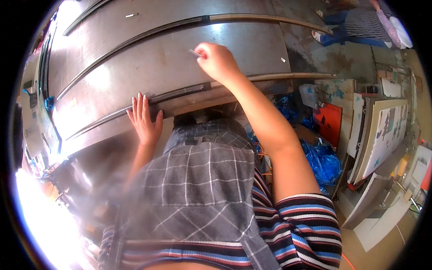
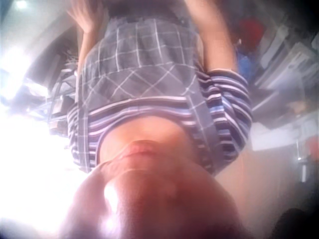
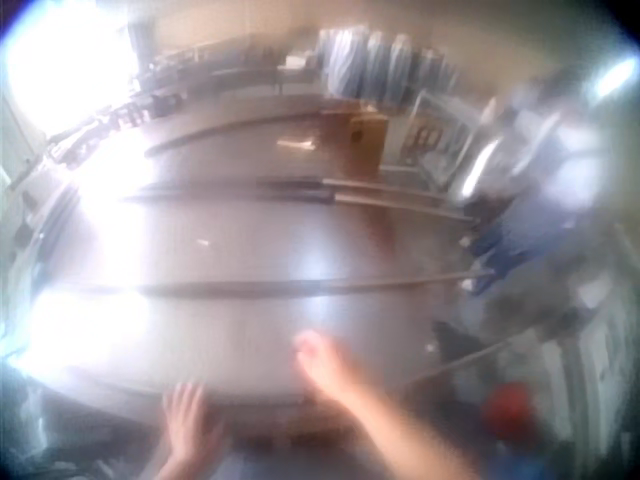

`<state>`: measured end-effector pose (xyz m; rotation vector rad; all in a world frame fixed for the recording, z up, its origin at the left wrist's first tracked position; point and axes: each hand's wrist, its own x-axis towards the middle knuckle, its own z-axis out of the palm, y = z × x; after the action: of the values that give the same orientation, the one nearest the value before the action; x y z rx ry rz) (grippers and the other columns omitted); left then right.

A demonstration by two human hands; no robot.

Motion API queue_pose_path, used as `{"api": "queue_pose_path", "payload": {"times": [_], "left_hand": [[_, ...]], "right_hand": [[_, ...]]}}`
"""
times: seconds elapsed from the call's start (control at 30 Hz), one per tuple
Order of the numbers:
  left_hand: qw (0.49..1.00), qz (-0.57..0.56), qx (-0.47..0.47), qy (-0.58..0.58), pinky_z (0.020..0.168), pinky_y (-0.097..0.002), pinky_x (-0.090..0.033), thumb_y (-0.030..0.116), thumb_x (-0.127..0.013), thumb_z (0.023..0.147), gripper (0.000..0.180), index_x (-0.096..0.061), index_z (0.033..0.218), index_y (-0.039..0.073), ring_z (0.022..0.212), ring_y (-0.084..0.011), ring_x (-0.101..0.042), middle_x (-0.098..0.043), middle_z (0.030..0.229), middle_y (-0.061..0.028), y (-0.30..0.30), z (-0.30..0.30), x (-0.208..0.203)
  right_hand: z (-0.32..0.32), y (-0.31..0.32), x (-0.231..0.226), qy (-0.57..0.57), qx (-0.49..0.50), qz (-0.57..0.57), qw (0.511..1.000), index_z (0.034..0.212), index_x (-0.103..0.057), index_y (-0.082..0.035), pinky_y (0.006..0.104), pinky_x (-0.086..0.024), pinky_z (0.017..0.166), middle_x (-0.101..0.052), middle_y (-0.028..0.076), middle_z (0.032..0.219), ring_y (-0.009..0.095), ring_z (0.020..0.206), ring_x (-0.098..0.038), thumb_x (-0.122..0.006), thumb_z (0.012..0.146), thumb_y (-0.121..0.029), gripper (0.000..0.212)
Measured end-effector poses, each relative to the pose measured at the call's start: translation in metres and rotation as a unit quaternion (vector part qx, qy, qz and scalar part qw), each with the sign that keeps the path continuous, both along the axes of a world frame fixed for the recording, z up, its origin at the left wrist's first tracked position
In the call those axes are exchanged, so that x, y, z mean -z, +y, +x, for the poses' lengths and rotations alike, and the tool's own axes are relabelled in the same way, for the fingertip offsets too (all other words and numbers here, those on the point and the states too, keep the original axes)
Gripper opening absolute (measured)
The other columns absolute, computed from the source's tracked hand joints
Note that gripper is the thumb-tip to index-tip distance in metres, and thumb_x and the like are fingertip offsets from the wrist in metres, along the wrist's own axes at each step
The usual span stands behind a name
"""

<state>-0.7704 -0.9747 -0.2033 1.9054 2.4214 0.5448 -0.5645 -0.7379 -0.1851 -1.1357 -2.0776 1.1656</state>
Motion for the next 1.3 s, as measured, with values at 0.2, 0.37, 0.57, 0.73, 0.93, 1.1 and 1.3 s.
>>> {"api": "queue_pose_path", "payload": {"times": [0.2,0.37,0.57,0.73,0.93,1.1,1.3], "left_hand": [[0.999,-0.015,-0.028,0.016,0.114,-0.0624,-0.009,0.030,-0.071,0.082,0.074,-0.039,0.146,0.010,0.146,-0.0338,-0.025,-0.037,0.153,-0.0095,0.002,0.000,-0.006],[1.000,-0.008,-0.030,0.002,0.115,-0.0609,-0.008,0.029,-0.072,0.081,0.069,-0.044,0.141,0.010,0.145,-0.0313,-0.027,-0.042,0.149,-0.0062,0.014,-0.002,-0.008],[1.000,0.001,0.011,-0.006,0.116,-0.0593,-0.007,0.025,-0.070,0.083,0.059,-0.051,0.137,0.013,0.143,-0.0307,-0.031,-0.048,0.145,-0.0052,0.030,0.006,-0.010],[1.000,-0.020,0.020,-0.003,0.116,-0.0563,-0.008,0.028,-0.066,0.085,0.053,-0.054,0.134,0.015,0.142,-0.0292,-0.033,-0.050,0.143,-0.0033,0.035,0.004,-0.008],[1.000,-0.019,0.017,-0.001,0.117,-0.0547,-0.009,0.028,-0.065,0.085,0.052,-0.054,0.135,0.015,0.141,-0.0279,-0.034,-0.050,0.144,-0.0027,0.035,0.005,-0.007],[1.000,-0.013,0.019,0.003,0.117,-0.0537,-0.010,0.028,-0.065,0.085,0.053,-0.053,0.136,0.015,0.141,-0.0273,-0.035,-0.050,0.143,-0.0023,0.034,0.005,-0.006],[1.000,-0.008,0.021,0.005,0.117,-0.0521,-0.011,0.028,-0.065,0.086,0.053,-0.053,0.136,0.015,0.140,-0.0272,-0.037,-0.050,0.143,-0.0021,0.036,0.005,-0.004]], "right_hand": [[0.065,-0.082,-0.019,0.166,0.129,-0.422,0.882,0.094,-0.060,-0.008,0.0217,-0.050,0.060,-0.068,0.004,0.083,0.010,0.070,-0.063,-0.063,0.094,-0.017,0.010],[0.056,-0.116,-0.007,0.139,0.134,-0.465,0.864,0.096,-0.058,-0.005,0.0231,-0.050,0.058,-0.068,0.007,0.079,0.012,0.065,-0.064,-0.061,0.095,-0.015,0.011],[0.043,-0.117,0.001,0.131,0.115,-0.422,0.890,0.098,-0.059,0.001,0.0247,-0.049,0.054,-0.066,0.007,0.075,0.011,0.060,-0.062,-0.064,0.092,-0.013,0.017],[0.041,-0.111,0.002,0.127,0.114,-0.407,0.897,0.097,-0.060,0.002,0.0242,-0.049,0.053,-0.065,0.007,0.074,0.011,0.059,-0.061,-0.064,0.091,-0.012,0.015],[0.040,-0.104,0.003,0.156,0.140,-0.402,0.891,0.097,-0.060,0.001,0.0235,-0.049,0.054,-0.065,0.006,0.072,0.011,0.059,-0.060,-0.063,0.092,-0.012,0.014],[0.044,-0.105,-0.001,0.133,0.106,-0.418,0.892,0.097,-0.060,0.000,0.0238,-0.049,0.055,-0.065,0.006,0.073,0.011,0.060,-0.060,-0.063,0.092,-0.012,0.013],[0.041,-0.108,0.004,0.147,0.104,-0.418,0.890,0.098,-0.060,0.001,0.0234,-0.048,0.055,-0.064,0.006,0.074,0.010,0.060,-0.059,-0.063,0.092,-0.012,0.015]]}}
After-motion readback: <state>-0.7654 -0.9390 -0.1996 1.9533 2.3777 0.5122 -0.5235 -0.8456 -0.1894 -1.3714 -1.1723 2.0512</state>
